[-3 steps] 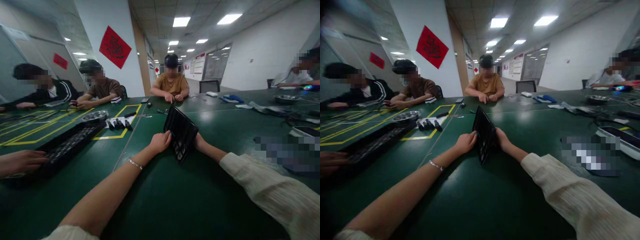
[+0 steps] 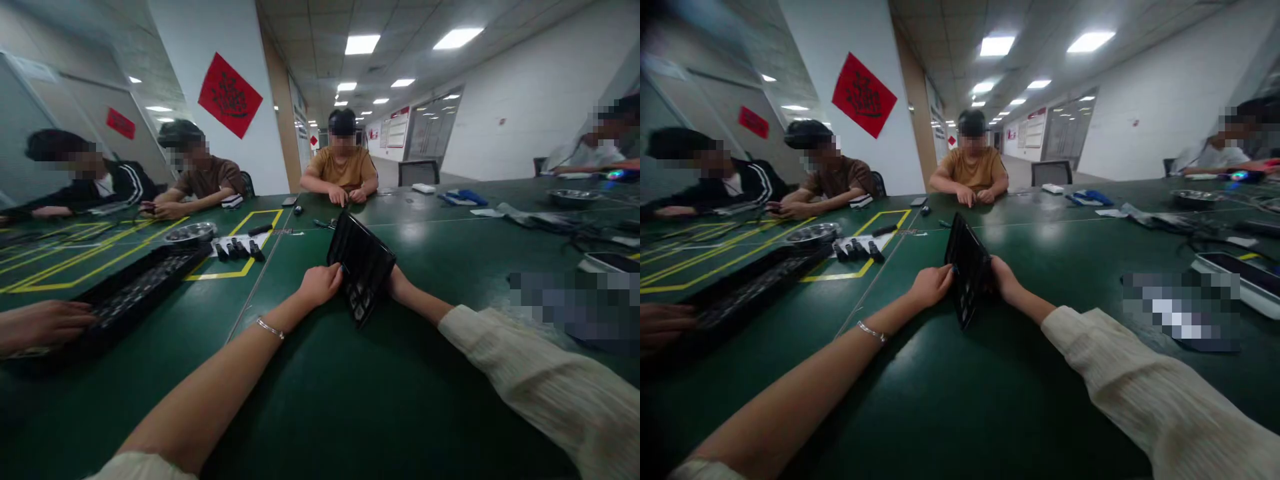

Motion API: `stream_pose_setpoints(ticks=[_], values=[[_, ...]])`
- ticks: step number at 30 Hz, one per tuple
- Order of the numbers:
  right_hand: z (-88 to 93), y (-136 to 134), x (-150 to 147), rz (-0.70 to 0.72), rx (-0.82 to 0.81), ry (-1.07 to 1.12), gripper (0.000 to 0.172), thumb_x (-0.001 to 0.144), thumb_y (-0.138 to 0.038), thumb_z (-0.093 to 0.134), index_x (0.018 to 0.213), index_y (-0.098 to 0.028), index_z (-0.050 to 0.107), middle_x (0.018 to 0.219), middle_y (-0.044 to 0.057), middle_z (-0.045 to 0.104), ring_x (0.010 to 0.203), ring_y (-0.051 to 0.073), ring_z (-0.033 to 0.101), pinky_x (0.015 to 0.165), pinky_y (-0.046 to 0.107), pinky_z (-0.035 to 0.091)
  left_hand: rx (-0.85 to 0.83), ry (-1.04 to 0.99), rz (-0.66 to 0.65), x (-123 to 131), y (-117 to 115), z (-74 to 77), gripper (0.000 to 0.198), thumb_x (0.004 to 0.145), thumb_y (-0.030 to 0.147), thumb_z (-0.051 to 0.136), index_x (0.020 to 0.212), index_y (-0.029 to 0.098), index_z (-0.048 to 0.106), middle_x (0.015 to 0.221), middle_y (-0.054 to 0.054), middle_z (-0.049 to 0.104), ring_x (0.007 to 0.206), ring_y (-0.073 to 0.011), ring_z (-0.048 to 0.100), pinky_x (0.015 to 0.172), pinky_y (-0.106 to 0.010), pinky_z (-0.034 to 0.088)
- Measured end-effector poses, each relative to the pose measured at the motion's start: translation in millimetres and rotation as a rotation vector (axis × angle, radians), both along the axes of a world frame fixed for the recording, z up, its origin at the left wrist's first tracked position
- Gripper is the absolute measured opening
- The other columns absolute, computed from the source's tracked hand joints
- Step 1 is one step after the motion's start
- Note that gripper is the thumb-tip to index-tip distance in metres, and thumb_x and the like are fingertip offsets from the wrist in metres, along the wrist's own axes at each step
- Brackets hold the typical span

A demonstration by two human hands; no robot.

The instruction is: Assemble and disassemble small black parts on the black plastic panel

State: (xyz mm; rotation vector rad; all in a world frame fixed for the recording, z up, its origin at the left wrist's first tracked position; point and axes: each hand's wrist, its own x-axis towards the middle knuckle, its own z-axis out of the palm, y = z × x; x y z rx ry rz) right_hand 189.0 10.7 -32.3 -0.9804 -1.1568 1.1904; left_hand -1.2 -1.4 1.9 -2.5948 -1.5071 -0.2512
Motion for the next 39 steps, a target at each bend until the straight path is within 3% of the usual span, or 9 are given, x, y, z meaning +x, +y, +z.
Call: stream_pose_setpoints(ticks=[10, 20, 30, 39], values=[[-7.2, -0.1, 2.9, 0.095, -0.016, -0.034, 0.029, 0.073, -0.046, 0.05, 0.084, -0.02, 0.052, 0.047, -0.004, 0.049, 0.035, 0.012, 0.041, 0.033, 0.023, 0.028, 0.0, -0.024, 0.046, -1.1, -1.7, 0.6, 0.048, 0.092, 0.039, 0.011, 0.095, 0.018, 0.054, 0.082, -0.009, 0.066, 0.076, -0.0209, 0.062, 0.063, -0.029, 0.039], [-3.5, -3.2, 3.0, 0.128, 0.0, -0.036, 0.029, 0.074, -0.045, 0.049, 0.087, -0.019, 0.05, 0.049, -0.004, 0.05, 0.035, 0.011, 0.042, 0.033, 0.023, 0.029, -0.017, -0.09, 0.056, -3.5, 2.7, -2.1, 0.055, 0.092, 0.042, 0.007, 0.091, 0.019, 0.057, 0.079, -0.008, 0.066, 0.074, -0.0202, 0.062, 0.063, -0.028, 0.038], [-12.7, 5.0, 4.9, 0.127, 0.003, -0.052, 0.032, 0.074, -0.048, 0.047, 0.088, -0.019, 0.051, 0.048, -0.003, 0.049, 0.036, 0.012, 0.043, 0.032, 0.024, 0.029, -0.004, -0.091, 0.049, -1.8, 1.2, -2.2, 0.05, 0.092, 0.042, 0.012, 0.091, 0.019, 0.057, 0.078, -0.009, 0.065, 0.074, -0.0207, 0.062, 0.063, -0.029, 0.039], [-8.1, 0.6, 4.6, 0.14, 0.021, -0.046, 0.031, 0.074, -0.044, 0.048, 0.091, -0.019, 0.05, 0.048, -0.004, 0.049, 0.035, 0.013, 0.044, 0.032, 0.024, 0.03, 0.009, -0.076, 0.032, -2.8, 2.4, -3.5, 0.048, 0.092, 0.041, 0.012, 0.094, 0.019, 0.055, 0.079, -0.008, 0.065, 0.074, -0.0195, 0.062, 0.064, -0.028, 0.04]])
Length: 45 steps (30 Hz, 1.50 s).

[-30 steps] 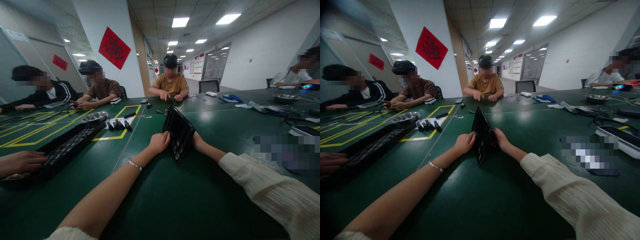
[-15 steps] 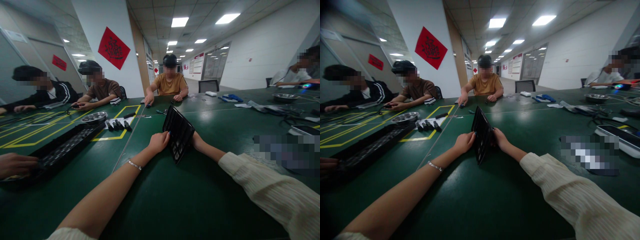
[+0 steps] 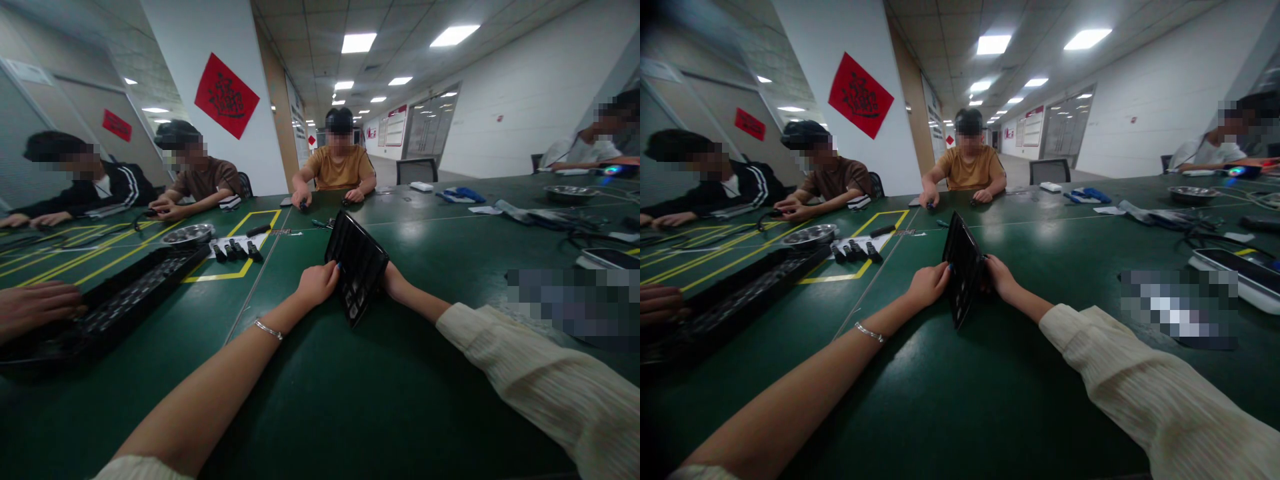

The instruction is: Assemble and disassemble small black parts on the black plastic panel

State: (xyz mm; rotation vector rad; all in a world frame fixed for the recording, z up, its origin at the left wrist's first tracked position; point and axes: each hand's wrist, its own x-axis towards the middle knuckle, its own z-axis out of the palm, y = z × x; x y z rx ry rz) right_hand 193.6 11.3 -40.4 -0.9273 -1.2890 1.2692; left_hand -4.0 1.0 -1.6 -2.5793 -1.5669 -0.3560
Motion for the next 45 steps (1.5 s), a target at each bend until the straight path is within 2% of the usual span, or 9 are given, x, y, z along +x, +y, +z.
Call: stream_pose_setpoints(ticks=[14, 22, 32, 38, 45], values=[[0.7, -1.2, 0.0, -0.021, -0.007, -0.013, 0.035, 0.074, -0.051, 0.047, 0.087, -0.019, 0.052, 0.05, -0.003, 0.05, 0.037, 0.011, 0.044, 0.033, 0.023, 0.031, -0.037, -0.01, -0.016, -0.6, 1.1, -1.6, 0.048, 0.093, 0.041, 0.01, 0.1, 0.019, 0.051, 0.079, -0.007, 0.065, 0.074, -0.0188, 0.062, 0.066, -0.028, 0.042], [-3.2, 3.1, 0.3, -0.058, -0.016, -0.023, 0.033, 0.074, -0.048, 0.048, 0.087, -0.018, 0.052, 0.049, -0.003, 0.05, 0.035, 0.011, 0.041, 0.032, 0.024, 0.027, -0.023, 0.005, -0.052, -0.2, 2.4, -1.6, 0.047, 0.093, 0.04, 0.009, 0.099, 0.018, 0.051, 0.079, -0.008, 0.065, 0.073, -0.0198, 0.062, 0.064, -0.029, 0.041], [1.8, 0.7, -0.9, -0.077, -0.048, -0.025, 0.028, 0.075, -0.046, 0.048, 0.083, -0.019, 0.052, 0.051, -0.002, 0.052, 0.039, 0.012, 0.044, 0.034, 0.024, 0.03, -0.077, -0.103, -0.071, -0.4, 5.8, -3.0, 0.048, 0.093, 0.041, 0.011, 0.091, 0.019, 0.054, 0.076, -0.006, 0.063, 0.074, -0.0187, 0.061, 0.066, -0.028, 0.041], [-1.3, 2.3, 1.8, -0.035, -0.035, -0.029, 0.031, 0.074, -0.05, 0.048, 0.082, -0.02, 0.052, 0.047, -0.003, 0.048, 0.037, 0.012, 0.042, 0.033, 0.024, 0.029, -0.07, -0.081, -0.046, -0.7, 3.1, -0.7, 0.05, 0.093, 0.043, 0.01, 0.094, 0.019, 0.054, 0.078, -0.007, 0.064, 0.075, -0.0195, 0.062, 0.067, -0.028, 0.041], [-9.5, 11.9, 3.2, -0.052, -0.029, -0.046, 0.032, 0.076, -0.049, 0.046, 0.085, -0.02, 0.054, 0.048, -0.003, 0.05, 0.037, 0.012, 0.044, 0.033, 0.023, 0.029, -0.032, -0.019, -0.001, 1.2, 2.2, 0.0, 0.049, 0.092, 0.043, 0.012, 0.094, 0.019, 0.055, 0.079, -0.008, 0.065, 0.075, -0.0197, 0.061, 0.066, -0.028, 0.04]])
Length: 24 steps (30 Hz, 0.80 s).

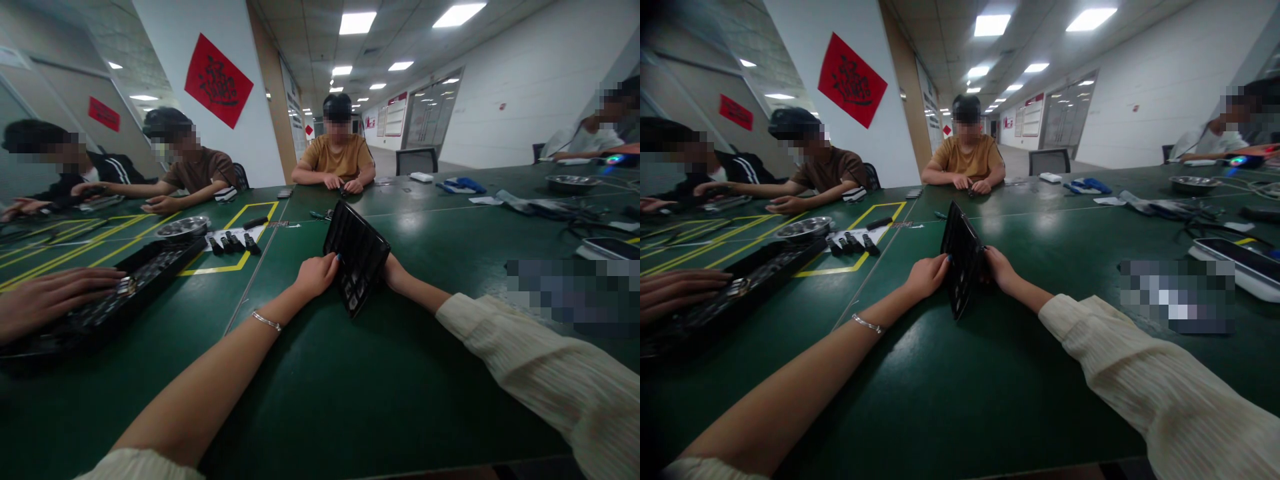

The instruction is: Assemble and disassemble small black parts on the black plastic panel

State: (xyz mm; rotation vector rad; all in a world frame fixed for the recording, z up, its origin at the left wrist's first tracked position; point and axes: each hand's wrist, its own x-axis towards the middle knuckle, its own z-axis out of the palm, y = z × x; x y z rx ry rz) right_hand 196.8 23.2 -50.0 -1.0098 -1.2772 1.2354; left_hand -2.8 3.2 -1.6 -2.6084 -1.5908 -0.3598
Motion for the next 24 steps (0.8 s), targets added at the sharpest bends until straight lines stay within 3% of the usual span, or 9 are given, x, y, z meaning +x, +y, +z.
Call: stream_pose_setpoints(ticks=[12, 24], values=[[-7.2, 6.4, 1.0, -0.022, -0.004, 0.018, 0.03, 0.077, -0.044, 0.046, 0.09, -0.019, 0.055, 0.054, -0.002, 0.055, 0.042, 0.013, 0.049, 0.036, 0.023, 0.034, 0.003, 0.014, 0.029, 1.8, -3.1, 1.8, 0.047, 0.092, 0.042, 0.013, 0.095, 0.019, 0.054, 0.081, -0.009, 0.065, 0.077, -0.0205, 0.062, 0.066, -0.029, 0.04], [2.3, -3.2, -0.6, 0.018, -0.011, 0.028, 0.031, 0.077, -0.045, 0.046, 0.089, -0.017, 0.053, 0.052, -0.002, 0.052, 0.036, 0.011, 0.044, 0.033, 0.023, 0.031, 0.003, 0.023, 0.037, 1.1, -4.3, 2.4, 0.041, 0.092, 0.04, 0.016, 0.104, 0.019, 0.049, 0.082, -0.008, 0.065, 0.077, -0.0212, 0.062, 0.065, -0.029, 0.039]])
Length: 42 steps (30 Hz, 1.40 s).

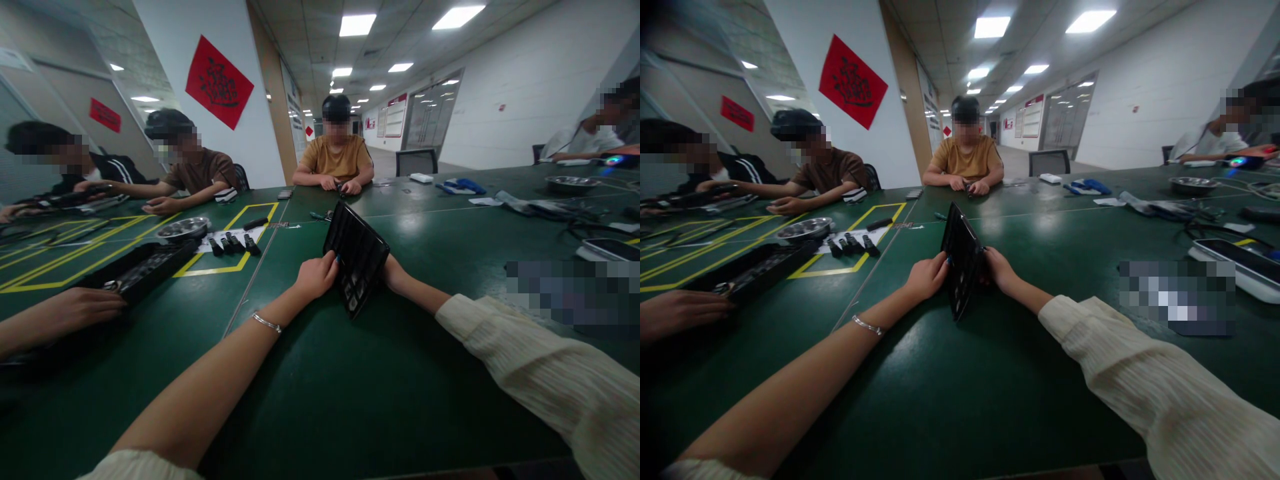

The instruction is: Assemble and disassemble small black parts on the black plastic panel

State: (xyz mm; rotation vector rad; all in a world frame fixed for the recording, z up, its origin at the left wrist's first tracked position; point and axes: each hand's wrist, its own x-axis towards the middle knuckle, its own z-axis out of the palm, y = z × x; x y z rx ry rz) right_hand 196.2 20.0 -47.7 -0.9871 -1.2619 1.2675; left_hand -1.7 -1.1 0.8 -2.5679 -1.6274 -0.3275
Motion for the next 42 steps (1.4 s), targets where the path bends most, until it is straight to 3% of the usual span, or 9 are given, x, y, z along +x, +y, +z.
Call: stream_pose_setpoints(ticks=[9, 22, 30, 42], values=[[-6.3, 7.1, 1.3, -0.012, 0.018, -0.034, 0.03, 0.079, -0.043, 0.044, 0.091, -0.018, 0.053, 0.051, -0.002, 0.053, 0.036, 0.012, 0.046, 0.032, 0.022, 0.03, 0.017, -0.028, -0.018, -0.2, 3.3, -3.7, 0.043, 0.093, 0.042, 0.014, 0.1, 0.019, 0.05, 0.079, -0.007, 0.065, 0.074, -0.0204, 0.062, 0.064, -0.028, 0.04], [3.1, -2.7, -1.1, -0.006, 0.016, -0.05, 0.033, 0.076, -0.044, 0.046, 0.095, -0.017, 0.05, 0.051, -0.003, 0.052, 0.035, 0.012, 0.046, 0.031, 0.022, 0.032, 0.037, -0.021, 0.003, -0.4, 1.8, -3.1, 0.044, 0.093, 0.041, 0.013, 0.113, 0.016, 0.043, 0.08, -0.008, 0.066, 0.075, -0.0196, 0.063, 0.064, -0.027, 0.04], [5.8, -4.5, -1.3, -0.003, 0.016, -0.03, 0.032, 0.076, -0.043, 0.045, 0.094, -0.016, 0.05, 0.049, -0.004, 0.05, 0.035, 0.011, 0.046, 0.031, 0.022, 0.032, 0.043, -0.019, 0.013, 0.7, 2.7, -4.8, 0.043, 0.093, 0.042, 0.013, 0.107, 0.017, 0.045, 0.079, -0.008, 0.066, 0.074, -0.0197, 0.063, 0.064, -0.027, 0.041], [-1.2, 0.9, 0.7, 0.001, 0.018, -0.04, 0.03, 0.077, -0.044, 0.043, 0.091, -0.019, 0.049, 0.049, -0.005, 0.049, 0.035, 0.011, 0.044, 0.031, 0.022, 0.031, 0.046, -0.011, 0.007, 1.3, -0.1, -1.4, 0.043, 0.093, 0.041, 0.015, 0.115, 0.015, 0.042, 0.079, -0.008, 0.067, 0.075, -0.0193, 0.064, 0.063, -0.026, 0.04]])
